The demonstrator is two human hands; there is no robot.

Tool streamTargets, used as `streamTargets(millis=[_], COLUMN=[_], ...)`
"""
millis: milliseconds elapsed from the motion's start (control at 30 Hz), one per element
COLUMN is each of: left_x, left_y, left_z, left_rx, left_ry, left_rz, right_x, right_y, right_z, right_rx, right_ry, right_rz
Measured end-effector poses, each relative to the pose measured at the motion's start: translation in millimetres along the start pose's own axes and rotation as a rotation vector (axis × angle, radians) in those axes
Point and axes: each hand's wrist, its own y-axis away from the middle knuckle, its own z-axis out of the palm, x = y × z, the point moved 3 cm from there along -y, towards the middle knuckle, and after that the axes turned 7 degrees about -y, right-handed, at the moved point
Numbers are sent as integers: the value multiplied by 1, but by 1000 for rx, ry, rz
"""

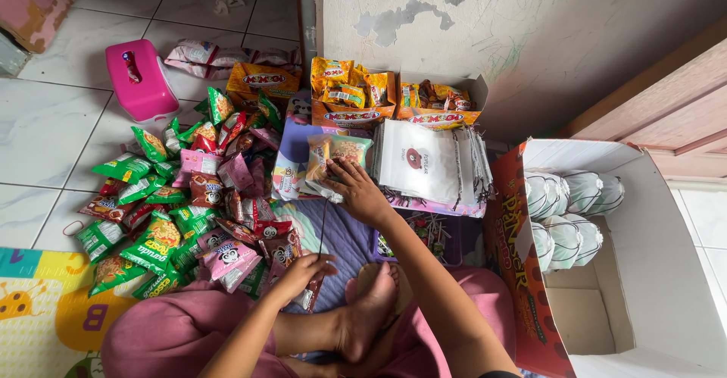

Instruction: The person sits on the floor and packs various snack packets and lollipops into small white drawstring bags. They pick items from piles and boxes, place them into the bags, and set the filled bags aside.

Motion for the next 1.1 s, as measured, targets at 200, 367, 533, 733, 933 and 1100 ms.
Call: streamTargets(millis=[200, 367, 533, 733, 933, 1100], left_x=[-44, -36, -36, 12, 18, 59], left_y=[20, 22, 12, 33, 23, -3], left_z=[0, 2, 6, -18, -58, -69], left_rx=[-85, -110, -66, 243, 441, 697], left_ry=[343, 309, 293, 335, -39, -635], left_rz=[-142, -123, -75, -151, -44, 554], right_x=[-1, 4, 6, -9, -10, 35], right_y=[1, 0, -2, -4, 69, 212], right_z=[-11, -4, -6, -58, -146, -220], right_rx=[58, 47, 38, 128, 178, 19], right_ry=[-31, -31, -72, -405, -1103, -866], right_rz=[-147, -134, -112, -26, 468, 827])
